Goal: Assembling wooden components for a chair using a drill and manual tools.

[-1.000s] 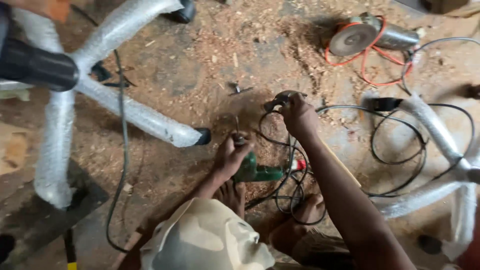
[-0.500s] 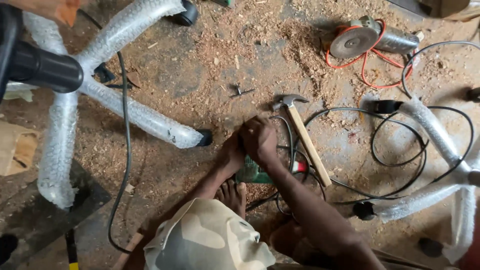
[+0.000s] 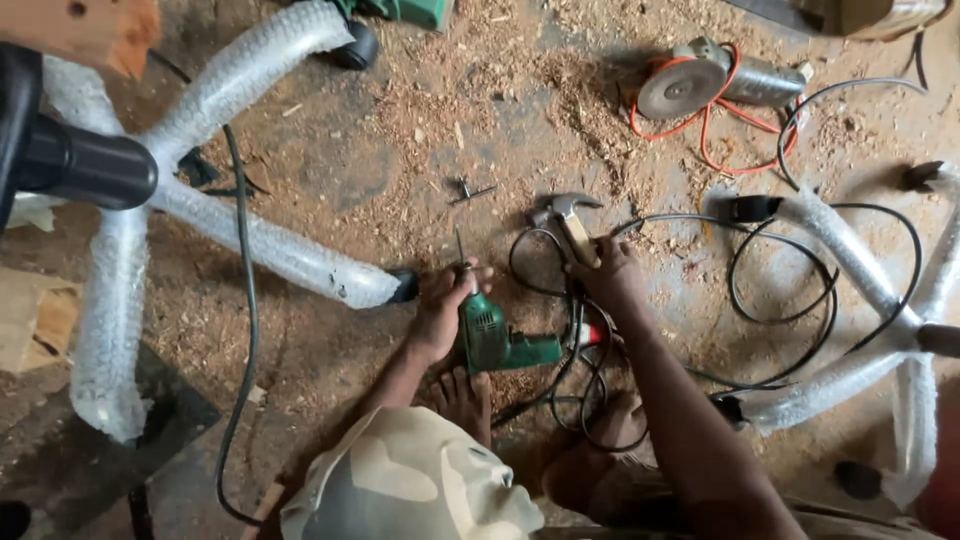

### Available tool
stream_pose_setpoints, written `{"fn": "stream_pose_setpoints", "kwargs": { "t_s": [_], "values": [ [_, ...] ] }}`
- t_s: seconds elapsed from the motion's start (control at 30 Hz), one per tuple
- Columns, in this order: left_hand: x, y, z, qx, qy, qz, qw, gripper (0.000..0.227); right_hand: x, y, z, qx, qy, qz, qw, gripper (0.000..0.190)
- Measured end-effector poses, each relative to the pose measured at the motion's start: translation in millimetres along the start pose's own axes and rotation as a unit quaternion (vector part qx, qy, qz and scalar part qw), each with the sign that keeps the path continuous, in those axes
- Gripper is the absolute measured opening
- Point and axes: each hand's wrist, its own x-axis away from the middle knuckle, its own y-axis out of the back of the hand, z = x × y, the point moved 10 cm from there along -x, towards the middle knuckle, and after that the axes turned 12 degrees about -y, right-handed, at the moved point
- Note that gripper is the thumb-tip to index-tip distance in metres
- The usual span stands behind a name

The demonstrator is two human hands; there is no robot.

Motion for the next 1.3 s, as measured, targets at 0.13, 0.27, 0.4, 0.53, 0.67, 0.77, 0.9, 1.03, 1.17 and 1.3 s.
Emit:
{"fn": "stream_pose_setpoints", "kwargs": {
  "t_s": [0.13,0.27,0.4,0.53,0.67,0.77,0.9,1.03,1.17,1.3],
  "values": [
    [-15,9,-1,-0.041,0.001,-0.016,0.999,0.050,-32,-61,-20,-0.037,0.022,0.168,0.985,0.040],
    [-22,15,13,-0.184,-0.002,-0.052,0.982,0.038,5,-1,13,0.021,0.036,0.058,0.997,0.020],
    [-18,13,2,-0.230,-0.021,-0.036,0.972,0.032,86,45,98,0.002,0.272,-0.064,0.960,0.016],
    [-11,-14,-16,-0.251,-0.020,0.008,0.968,0.037,82,25,126,0.118,0.367,-0.043,0.922,0.026],
    [-14,15,24,-0.200,0.022,-0.031,0.979,0.049,-16,-8,58,0.013,0.170,0.050,0.984,0.036],
    [1,-4,15,-0.239,-0.094,-0.017,0.966,0.063,2,31,33,-0.180,0.046,0.113,0.976,0.044],
    [-32,-38,-36,-0.439,-0.183,-0.011,0.880,0.078,-23,45,10,-0.251,-0.095,0.145,0.952,0.034],
    [-55,-46,-20,-0.554,-0.072,0.031,0.829,0.073,-31,15,-30,-0.241,-0.159,0.187,0.939,0.027],
    [-43,-42,5,-0.465,-0.009,0.046,0.884,0.041,-42,-57,-63,0.199,0.196,0.153,0.948,0.020],
    [-24,-40,-17,-0.390,-0.061,0.025,0.918,0.031,21,-41,-14,-0.143,0.222,0.302,0.916,0.027]
  ]
}}
